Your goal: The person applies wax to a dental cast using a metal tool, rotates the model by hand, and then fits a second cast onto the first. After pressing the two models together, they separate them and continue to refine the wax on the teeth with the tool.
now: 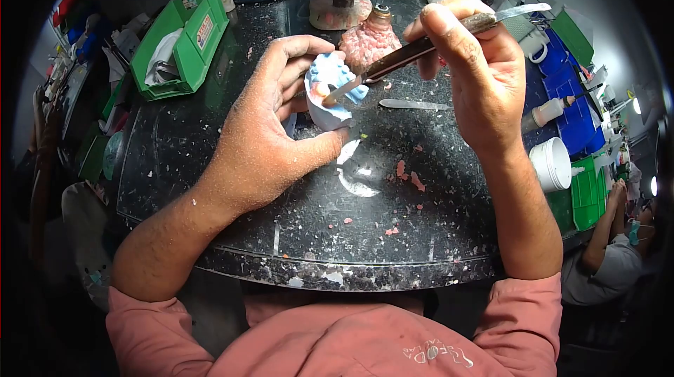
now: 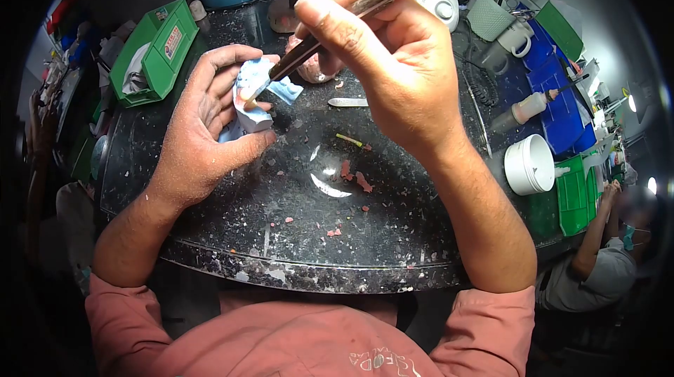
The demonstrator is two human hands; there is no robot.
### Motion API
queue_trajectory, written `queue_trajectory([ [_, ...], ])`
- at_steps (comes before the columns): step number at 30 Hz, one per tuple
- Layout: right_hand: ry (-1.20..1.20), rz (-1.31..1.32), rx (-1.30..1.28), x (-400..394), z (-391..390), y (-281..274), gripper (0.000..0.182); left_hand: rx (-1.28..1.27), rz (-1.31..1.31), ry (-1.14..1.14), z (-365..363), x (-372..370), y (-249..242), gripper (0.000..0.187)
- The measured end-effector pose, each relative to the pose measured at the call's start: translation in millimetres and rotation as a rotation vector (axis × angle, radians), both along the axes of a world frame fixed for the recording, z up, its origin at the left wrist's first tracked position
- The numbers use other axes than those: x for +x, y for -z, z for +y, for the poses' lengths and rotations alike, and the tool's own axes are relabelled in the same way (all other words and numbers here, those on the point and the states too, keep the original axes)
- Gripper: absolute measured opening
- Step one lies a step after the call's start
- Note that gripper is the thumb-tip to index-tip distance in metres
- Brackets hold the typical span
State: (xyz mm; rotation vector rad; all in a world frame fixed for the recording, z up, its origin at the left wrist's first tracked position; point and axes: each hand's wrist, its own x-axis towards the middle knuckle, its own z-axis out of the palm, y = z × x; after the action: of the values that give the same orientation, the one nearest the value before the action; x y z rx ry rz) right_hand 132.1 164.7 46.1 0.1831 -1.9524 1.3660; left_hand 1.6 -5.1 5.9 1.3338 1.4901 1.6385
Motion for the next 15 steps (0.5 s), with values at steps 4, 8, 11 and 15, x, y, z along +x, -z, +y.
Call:
queue_trajectory([
  [4,0.032,0.081,0.075,1.9,-8.2,-0.4,0.018,-0.002,0.016,-0.026,0.1,-1.8,2.1,0.075],
  [8,0.116,0.160,0.321,4.2,-12.9,-6.9,0.017,-0.033,0.029,-0.048,-1.4,-1.2,0.1,0.074],
  [11,0.122,0.182,0.406,3.4,-13.2,-6.4,0.019,-0.013,0.035,-0.061,-1.1,-0.5,0.4,0.073],
  [15,0.120,0.131,0.307,6.9,-14.1,-8.3,0.017,-0.015,0.053,-0.053,0.2,-1.6,1.9,0.074],
])
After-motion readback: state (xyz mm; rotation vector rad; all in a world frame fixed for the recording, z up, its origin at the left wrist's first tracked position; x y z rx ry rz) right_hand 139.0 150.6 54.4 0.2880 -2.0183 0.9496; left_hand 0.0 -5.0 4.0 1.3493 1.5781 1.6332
